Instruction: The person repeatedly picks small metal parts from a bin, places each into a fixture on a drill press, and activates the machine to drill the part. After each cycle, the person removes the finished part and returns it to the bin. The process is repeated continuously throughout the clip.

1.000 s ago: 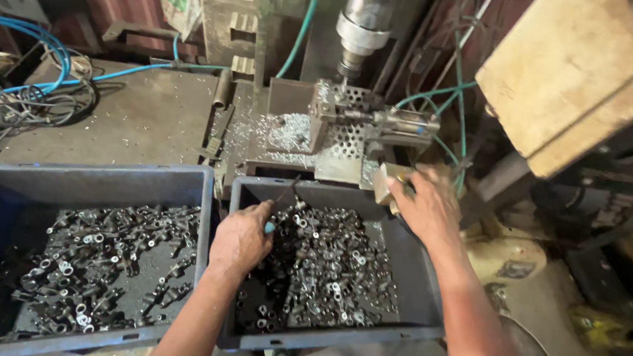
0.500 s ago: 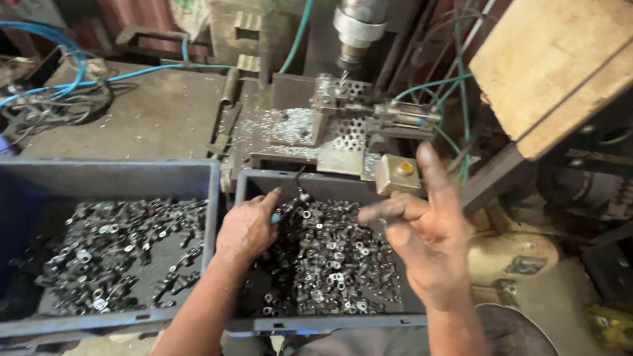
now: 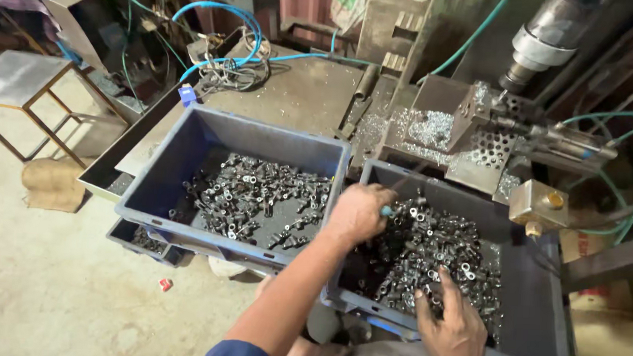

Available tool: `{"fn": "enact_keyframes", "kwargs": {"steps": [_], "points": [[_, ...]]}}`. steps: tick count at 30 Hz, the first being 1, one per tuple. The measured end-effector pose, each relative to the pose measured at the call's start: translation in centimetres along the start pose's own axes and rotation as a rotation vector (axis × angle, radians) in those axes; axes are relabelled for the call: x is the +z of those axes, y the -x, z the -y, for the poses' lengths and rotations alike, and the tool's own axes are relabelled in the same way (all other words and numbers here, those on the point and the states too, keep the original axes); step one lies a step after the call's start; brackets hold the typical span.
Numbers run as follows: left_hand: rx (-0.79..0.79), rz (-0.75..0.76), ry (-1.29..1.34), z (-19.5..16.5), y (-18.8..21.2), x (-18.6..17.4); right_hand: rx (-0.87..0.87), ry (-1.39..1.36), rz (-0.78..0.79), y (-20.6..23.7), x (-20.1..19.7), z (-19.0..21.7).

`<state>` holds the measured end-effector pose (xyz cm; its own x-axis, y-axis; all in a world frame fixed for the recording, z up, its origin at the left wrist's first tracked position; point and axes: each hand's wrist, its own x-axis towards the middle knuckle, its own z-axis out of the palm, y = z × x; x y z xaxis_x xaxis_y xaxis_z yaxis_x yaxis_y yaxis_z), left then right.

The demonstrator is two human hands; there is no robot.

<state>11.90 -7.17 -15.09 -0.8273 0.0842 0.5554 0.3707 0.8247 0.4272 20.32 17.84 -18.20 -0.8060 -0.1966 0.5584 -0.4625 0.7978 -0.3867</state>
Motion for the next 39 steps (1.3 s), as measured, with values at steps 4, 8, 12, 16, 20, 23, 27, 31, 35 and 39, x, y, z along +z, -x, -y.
{"fn": "enact_keyframes", "kwargs": {"steps": [4,8,12,16,20,23,27,31,35,39], "points": [[-0.078,-0.009,-0.246,5.1,2.0,-4.1,-0.002,0.001,-0.013,0.2,0.3,-0.1],[-0.174,0.038,-0.484,12.0,4.8,-8.4,-0.053,0.016,-0.036,0.2,0.5,-0.4],[-0.381,0.325,-0.627,16.6,7.4,-8.4,-0.089,0.031,-0.056,0.0,0.5,-0.3],[-0.523,0.503,-0.661,19.0,8.3,-6.2,-0.084,0.033,-0.050,0.0,0.2,0.1],[-0.588,0.659,-0.643,19.2,8.6,-4.9,-0.079,0.004,-0.057,-0.2,-0.1,0.4],[-0.591,0.650,-0.641,18.7,8.9,-4.8,-0.098,0.001,-0.046,-0.3,-0.7,0.4],[-0.548,0.710,-0.690,18.3,9.2,-4.7,-0.117,-0.012,-0.031,-0.6,-1.2,0.7],[-0.471,0.687,-0.751,18.2,9.6,-4.3,-0.089,-0.021,0.001,-0.9,-1.4,0.9],[-0.429,0.694,-0.803,18.1,10.1,-4.1,-0.094,-0.018,0.003,-0.8,-1.4,0.8],[-0.409,0.706,-0.813,18.2,10.1,-4.5,-0.101,-0.009,0.011,-0.9,-1.4,0.7]]}}
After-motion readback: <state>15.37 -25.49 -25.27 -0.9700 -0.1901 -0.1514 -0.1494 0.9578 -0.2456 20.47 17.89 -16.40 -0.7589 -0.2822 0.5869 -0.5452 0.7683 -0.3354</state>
